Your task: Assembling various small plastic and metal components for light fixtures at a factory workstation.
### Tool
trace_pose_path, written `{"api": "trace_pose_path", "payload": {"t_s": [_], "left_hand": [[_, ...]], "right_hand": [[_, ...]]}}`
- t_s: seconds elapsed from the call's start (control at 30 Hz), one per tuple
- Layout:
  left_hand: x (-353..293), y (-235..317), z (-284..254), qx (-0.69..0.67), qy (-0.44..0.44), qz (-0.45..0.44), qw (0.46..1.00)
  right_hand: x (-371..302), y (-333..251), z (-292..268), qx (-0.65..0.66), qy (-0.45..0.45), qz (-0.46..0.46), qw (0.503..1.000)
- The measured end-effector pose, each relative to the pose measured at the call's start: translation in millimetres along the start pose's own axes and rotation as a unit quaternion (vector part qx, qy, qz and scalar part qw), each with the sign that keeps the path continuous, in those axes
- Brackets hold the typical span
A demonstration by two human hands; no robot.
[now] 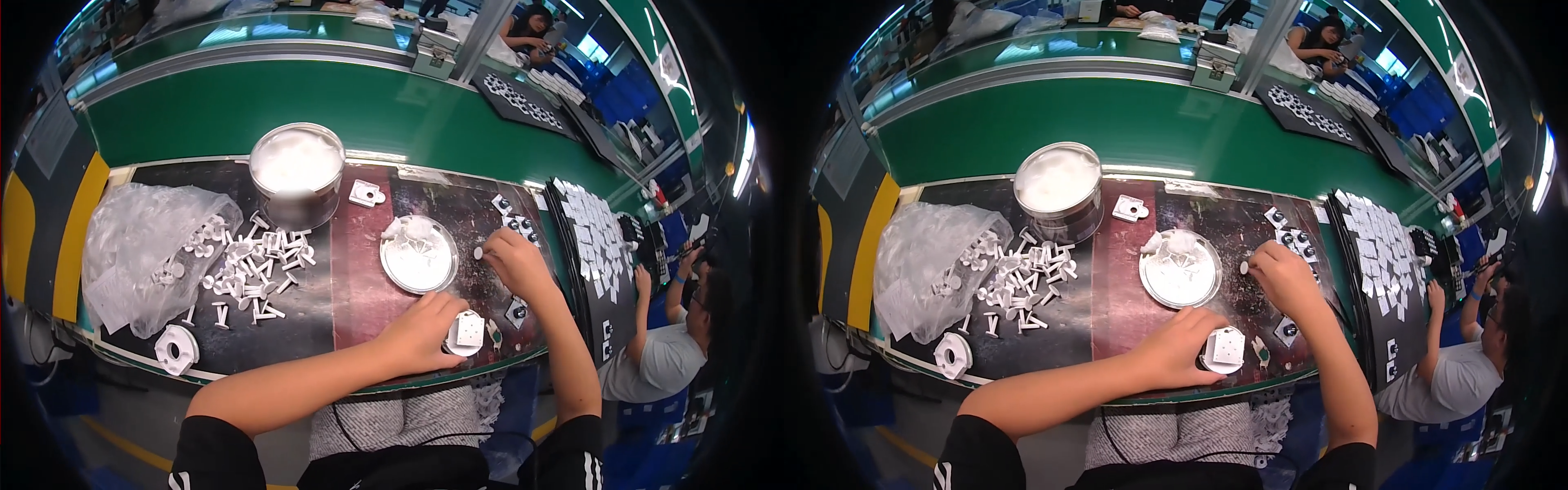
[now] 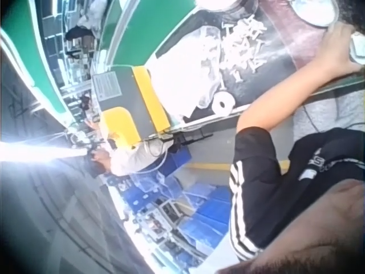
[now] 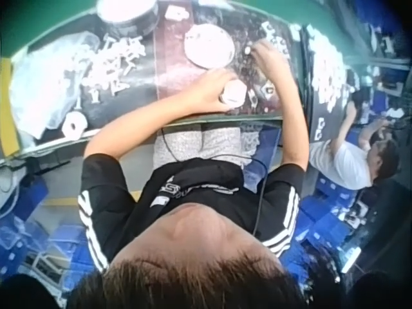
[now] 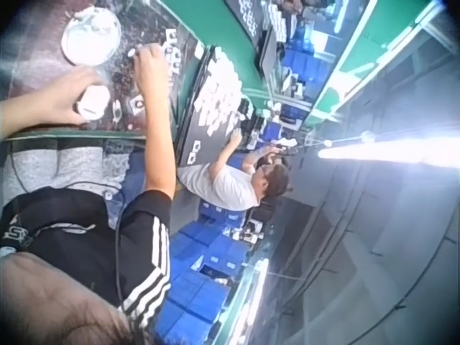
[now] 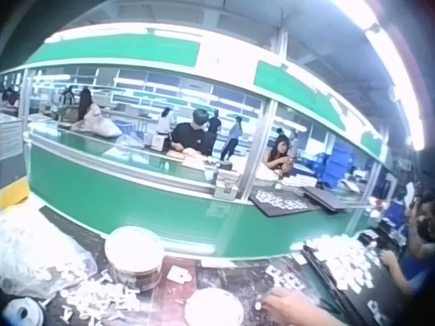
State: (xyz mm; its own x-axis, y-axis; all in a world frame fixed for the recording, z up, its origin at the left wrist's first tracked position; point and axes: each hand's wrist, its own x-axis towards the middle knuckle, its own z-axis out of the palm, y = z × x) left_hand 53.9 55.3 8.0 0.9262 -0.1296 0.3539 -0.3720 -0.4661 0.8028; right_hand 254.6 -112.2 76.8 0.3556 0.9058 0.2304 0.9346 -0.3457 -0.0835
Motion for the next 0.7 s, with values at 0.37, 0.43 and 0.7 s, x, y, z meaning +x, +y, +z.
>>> {"api": "trace_pose_path", "payload": {"t_s": [0.37, 0.43, 0.7], "left_hand": [[-1, 0, 0, 0.003, 0.013, 0.013, 1.000], [-1, -1, 1, -0.013, -0.005, 0.002, 1.000], [-2, -4, 5, -0.004, 0.011, 0.021, 1.000]], "right_hand": [[93, -63, 10, 0.057, 0.043, -0.121, 0.990], [101, -65, 16, 0.029, 0.037, -0.157, 0.987], [109, -72, 22, -0.008, 0.024, -0.159, 0.987]]}}
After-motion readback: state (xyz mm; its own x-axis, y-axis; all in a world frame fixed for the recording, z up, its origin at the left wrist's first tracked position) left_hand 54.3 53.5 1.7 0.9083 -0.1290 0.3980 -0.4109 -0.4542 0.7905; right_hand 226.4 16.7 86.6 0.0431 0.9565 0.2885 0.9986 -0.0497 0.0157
